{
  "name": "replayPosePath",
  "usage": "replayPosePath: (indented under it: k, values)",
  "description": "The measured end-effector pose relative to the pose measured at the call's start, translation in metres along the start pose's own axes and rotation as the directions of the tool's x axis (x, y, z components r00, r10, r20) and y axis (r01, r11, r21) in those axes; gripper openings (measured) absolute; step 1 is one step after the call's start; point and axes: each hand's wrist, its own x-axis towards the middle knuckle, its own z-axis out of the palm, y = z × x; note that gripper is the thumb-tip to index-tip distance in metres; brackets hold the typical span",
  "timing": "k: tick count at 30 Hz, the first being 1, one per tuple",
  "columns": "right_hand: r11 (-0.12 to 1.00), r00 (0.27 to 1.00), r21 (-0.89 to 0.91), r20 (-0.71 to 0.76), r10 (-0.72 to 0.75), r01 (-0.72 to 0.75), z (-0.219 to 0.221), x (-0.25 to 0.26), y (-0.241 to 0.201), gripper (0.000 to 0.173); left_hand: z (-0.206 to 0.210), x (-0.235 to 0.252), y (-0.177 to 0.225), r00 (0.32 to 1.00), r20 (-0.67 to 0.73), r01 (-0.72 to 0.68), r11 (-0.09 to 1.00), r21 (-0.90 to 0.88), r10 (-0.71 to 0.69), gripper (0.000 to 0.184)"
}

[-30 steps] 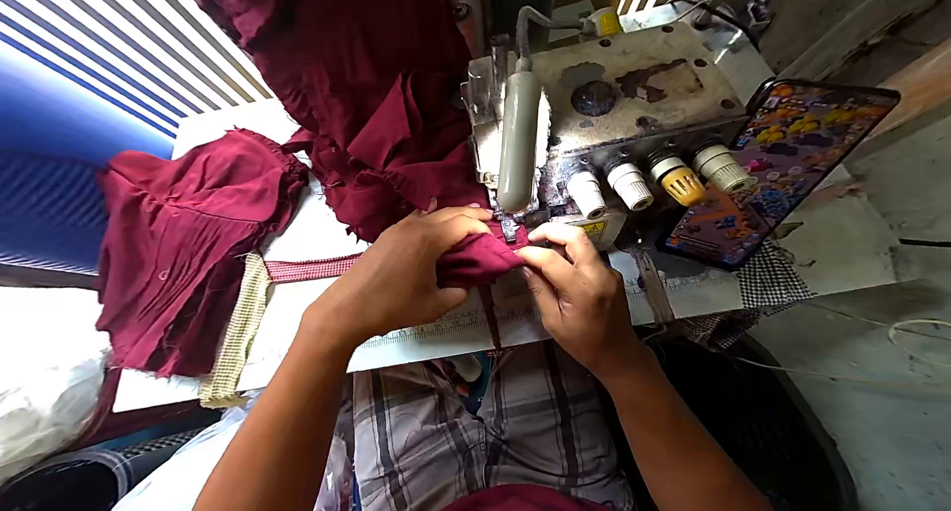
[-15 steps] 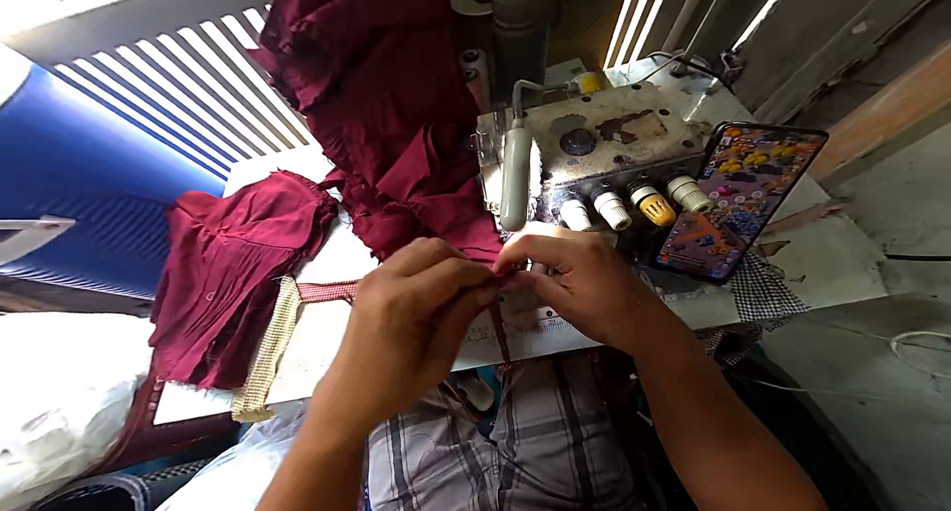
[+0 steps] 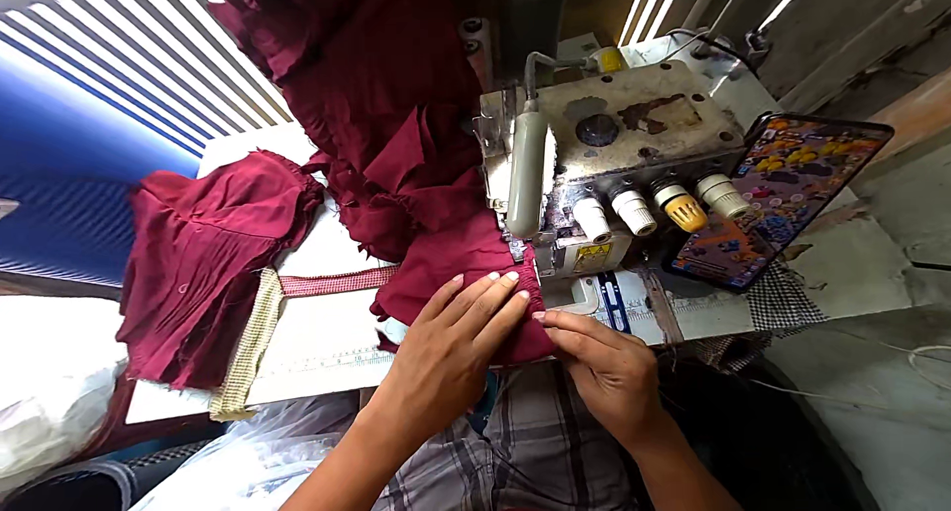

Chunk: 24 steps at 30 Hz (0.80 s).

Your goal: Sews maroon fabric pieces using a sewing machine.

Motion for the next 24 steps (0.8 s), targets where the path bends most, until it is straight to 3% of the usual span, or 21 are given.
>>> replayPosePath:
  k: [2,18,24]
  values:
    - [1.0,1.0,-0.007,-0.016,0.006,-0.006,0.001,0.002,-0.003,0.017,-0.001,0.003,-0.002,1.0,-0.014,0.007,1.0,-0.023,-0.007,0.049]
    - [0.99,0.999,-0.139,-0.044,0.003,-0.009,0.016,0.036,0.006,0.019,-0.014,0.037,-0.052,1.0,0.003,-0.03,0.981,-0.191,0.031,0.036]
    - [0.981,0.994,-0.176,-0.081,0.067,-0.08,0.021,0.044,0.009,0.015,-0.032,0.044,-0.049,0.992,0.123,0.054,0.969,-0.24,-0.025,0.046]
